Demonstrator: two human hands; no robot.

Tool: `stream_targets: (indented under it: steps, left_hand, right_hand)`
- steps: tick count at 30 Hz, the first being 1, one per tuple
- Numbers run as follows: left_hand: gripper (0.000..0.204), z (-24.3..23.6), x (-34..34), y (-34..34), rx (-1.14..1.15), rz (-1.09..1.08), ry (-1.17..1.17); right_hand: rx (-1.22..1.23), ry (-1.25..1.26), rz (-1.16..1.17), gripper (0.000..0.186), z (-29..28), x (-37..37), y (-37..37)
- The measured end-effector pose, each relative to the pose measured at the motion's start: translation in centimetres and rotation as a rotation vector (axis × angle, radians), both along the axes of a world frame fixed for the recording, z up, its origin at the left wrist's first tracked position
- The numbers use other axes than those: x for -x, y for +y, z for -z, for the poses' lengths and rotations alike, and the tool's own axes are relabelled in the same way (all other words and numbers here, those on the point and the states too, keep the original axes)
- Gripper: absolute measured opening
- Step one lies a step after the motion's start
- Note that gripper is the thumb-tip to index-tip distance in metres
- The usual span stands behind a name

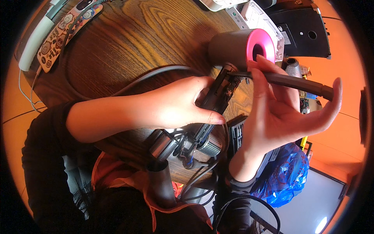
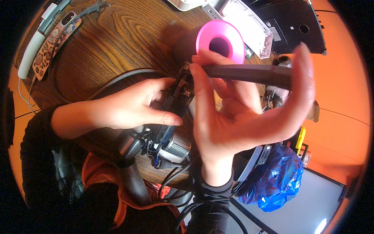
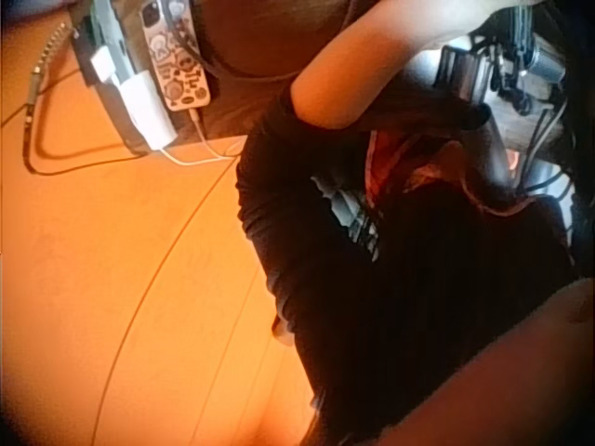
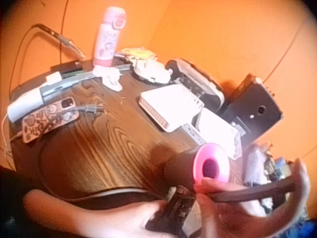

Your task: The person disassembles a hair dryer by removing the outer casing and then uses a screwdriver to remove screws from the internal housing. They continue to manipulate the internal components and wires while holding the device.

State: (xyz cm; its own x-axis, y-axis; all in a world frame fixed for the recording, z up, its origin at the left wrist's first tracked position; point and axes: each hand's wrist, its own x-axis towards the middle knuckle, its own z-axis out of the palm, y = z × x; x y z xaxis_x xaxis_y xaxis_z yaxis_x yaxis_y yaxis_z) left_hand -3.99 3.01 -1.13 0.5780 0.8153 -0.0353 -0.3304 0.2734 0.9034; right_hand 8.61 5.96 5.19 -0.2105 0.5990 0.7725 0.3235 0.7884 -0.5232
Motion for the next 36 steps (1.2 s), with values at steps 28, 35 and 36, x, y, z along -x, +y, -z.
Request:
stream_targets:
  steps: [28, 35, 36]
  left_hand:
    - [0.053, -1.2, -0.1, -0.1, 0.225, 0.002, 0.104]
    - [0.054, -1.8, -0.2, 0.0, 0.292, 0.013, 0.127]
    - [0.055, -1.9, -0.2, 0.0, 0.299, 0.013, 0.127]
  right_hand:
    - [0.130, 0.327, 0.109, 0.077, 0.7, -3.9, -0.4]
    - [0.168, 0.304, 0.049, 0.079, 0.7, -4.2, 0.0]
    - [0.176, 0.302, 0.054, 0.080, 0.7, -4.2, 0.0]
